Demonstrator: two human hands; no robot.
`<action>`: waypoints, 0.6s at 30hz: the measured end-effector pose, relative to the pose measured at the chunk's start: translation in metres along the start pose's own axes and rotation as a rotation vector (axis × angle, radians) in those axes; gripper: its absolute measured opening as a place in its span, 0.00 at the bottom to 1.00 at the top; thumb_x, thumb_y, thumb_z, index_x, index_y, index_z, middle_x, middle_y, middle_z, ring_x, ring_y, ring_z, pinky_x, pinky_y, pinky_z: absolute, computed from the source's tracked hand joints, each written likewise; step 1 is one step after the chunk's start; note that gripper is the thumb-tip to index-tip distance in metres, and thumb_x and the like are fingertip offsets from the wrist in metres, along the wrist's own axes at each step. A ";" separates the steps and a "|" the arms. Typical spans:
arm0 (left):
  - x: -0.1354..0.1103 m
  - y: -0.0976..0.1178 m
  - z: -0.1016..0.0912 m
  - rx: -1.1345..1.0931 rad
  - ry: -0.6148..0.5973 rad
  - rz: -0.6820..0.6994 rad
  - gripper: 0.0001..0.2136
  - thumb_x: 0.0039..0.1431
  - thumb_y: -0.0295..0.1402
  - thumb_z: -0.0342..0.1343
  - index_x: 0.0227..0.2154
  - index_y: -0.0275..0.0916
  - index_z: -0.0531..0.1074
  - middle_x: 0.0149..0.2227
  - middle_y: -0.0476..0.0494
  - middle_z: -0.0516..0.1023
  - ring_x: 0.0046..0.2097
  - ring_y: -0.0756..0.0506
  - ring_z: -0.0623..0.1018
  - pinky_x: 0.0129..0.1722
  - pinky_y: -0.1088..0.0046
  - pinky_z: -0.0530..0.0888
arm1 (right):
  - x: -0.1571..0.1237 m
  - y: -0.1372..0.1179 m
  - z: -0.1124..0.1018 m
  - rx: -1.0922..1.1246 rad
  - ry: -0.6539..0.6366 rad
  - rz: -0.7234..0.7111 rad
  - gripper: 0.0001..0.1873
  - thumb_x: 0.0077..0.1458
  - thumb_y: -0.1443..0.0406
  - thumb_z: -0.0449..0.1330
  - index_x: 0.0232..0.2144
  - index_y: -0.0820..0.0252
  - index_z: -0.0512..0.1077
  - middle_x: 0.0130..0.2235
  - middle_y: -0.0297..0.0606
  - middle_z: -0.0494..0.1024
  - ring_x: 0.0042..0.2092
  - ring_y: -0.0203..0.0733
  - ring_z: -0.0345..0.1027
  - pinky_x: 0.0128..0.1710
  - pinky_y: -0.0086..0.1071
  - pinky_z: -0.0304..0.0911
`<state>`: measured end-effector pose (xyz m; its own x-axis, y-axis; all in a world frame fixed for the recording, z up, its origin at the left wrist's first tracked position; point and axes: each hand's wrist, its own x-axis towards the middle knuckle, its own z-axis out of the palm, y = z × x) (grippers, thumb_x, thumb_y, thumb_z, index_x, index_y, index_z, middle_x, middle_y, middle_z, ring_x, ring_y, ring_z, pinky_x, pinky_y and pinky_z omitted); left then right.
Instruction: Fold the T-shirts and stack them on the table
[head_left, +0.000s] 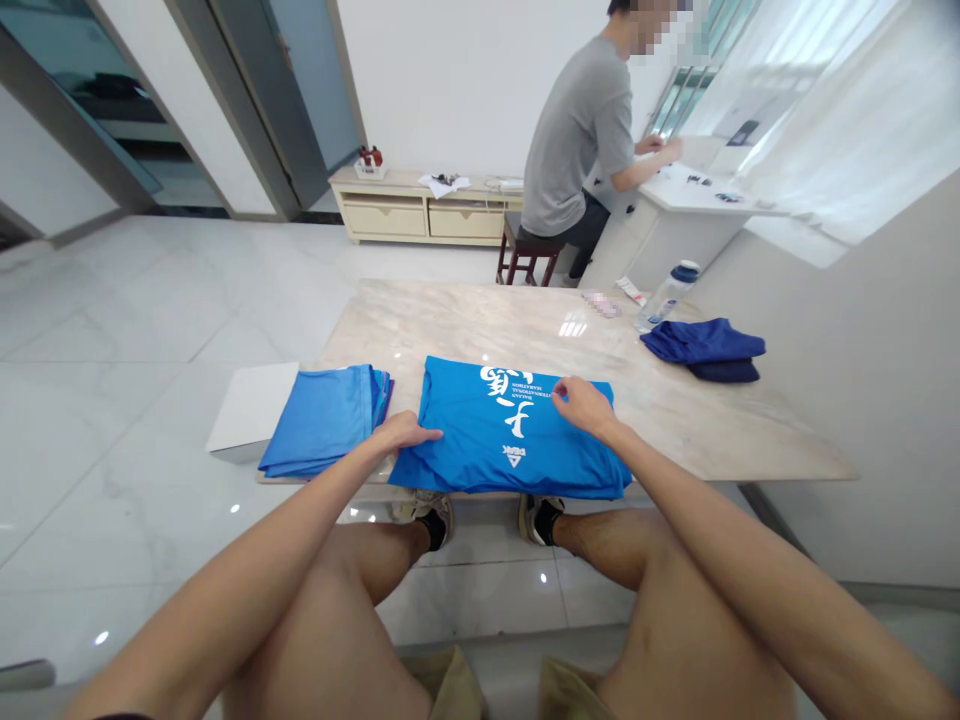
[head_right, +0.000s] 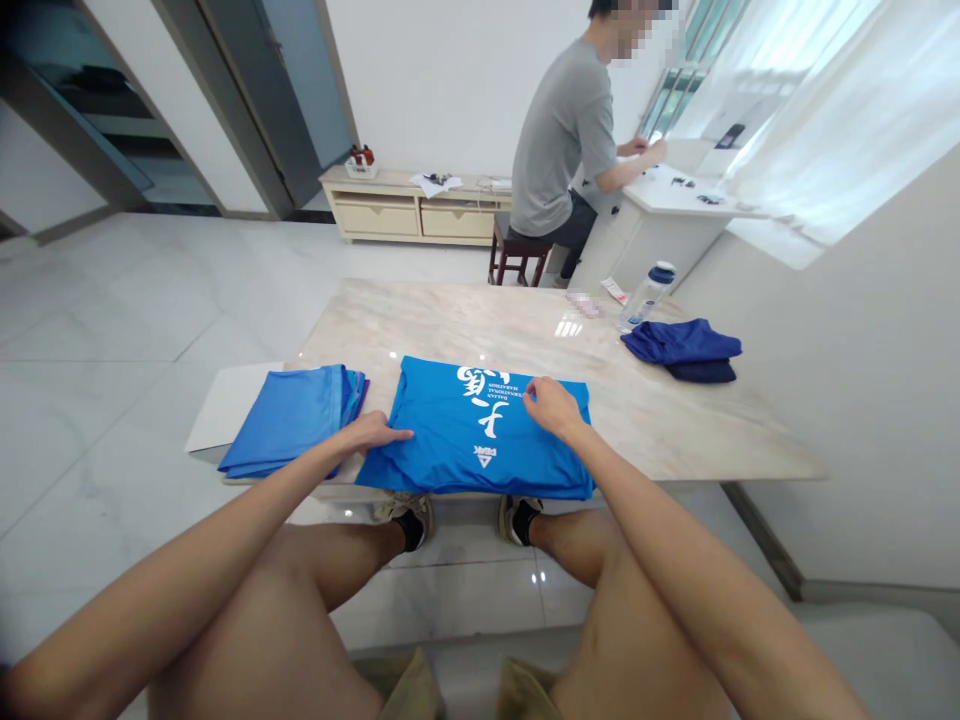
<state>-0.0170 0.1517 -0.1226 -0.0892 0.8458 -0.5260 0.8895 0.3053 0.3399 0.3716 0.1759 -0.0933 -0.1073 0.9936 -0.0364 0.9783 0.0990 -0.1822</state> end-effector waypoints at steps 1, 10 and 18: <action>-0.002 -0.004 0.004 -0.025 0.014 0.014 0.24 0.54 0.55 0.72 0.38 0.36 0.82 0.39 0.32 0.88 0.43 0.30 0.87 0.35 0.66 0.76 | 0.002 -0.011 -0.001 0.009 -0.022 0.003 0.14 0.72 0.62 0.56 0.48 0.61 0.80 0.52 0.49 0.85 0.54 0.51 0.79 0.48 0.34 0.68; -0.023 0.000 0.031 -0.170 0.130 0.086 0.18 0.63 0.40 0.65 0.52 0.37 0.80 0.55 0.33 0.87 0.55 0.34 0.86 0.46 0.68 0.77 | 0.031 -0.122 0.005 0.180 -0.154 0.004 0.16 0.72 0.59 0.58 0.51 0.60 0.81 0.53 0.50 0.86 0.55 0.54 0.80 0.49 0.35 0.67; -0.057 0.029 0.032 -0.179 0.252 0.153 0.16 0.64 0.35 0.62 0.53 0.40 0.78 0.55 0.31 0.86 0.59 0.31 0.84 0.50 0.63 0.77 | 0.051 -0.209 0.039 0.252 -0.281 0.072 0.39 0.70 0.39 0.57 0.64 0.67 0.73 0.64 0.64 0.78 0.65 0.68 0.74 0.60 0.47 0.68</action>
<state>0.0279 0.0986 -0.1076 -0.0885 0.9626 -0.2562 0.8104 0.2191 0.5433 0.1550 0.2038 -0.0958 -0.1185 0.9403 -0.3191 0.9146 -0.0217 -0.4037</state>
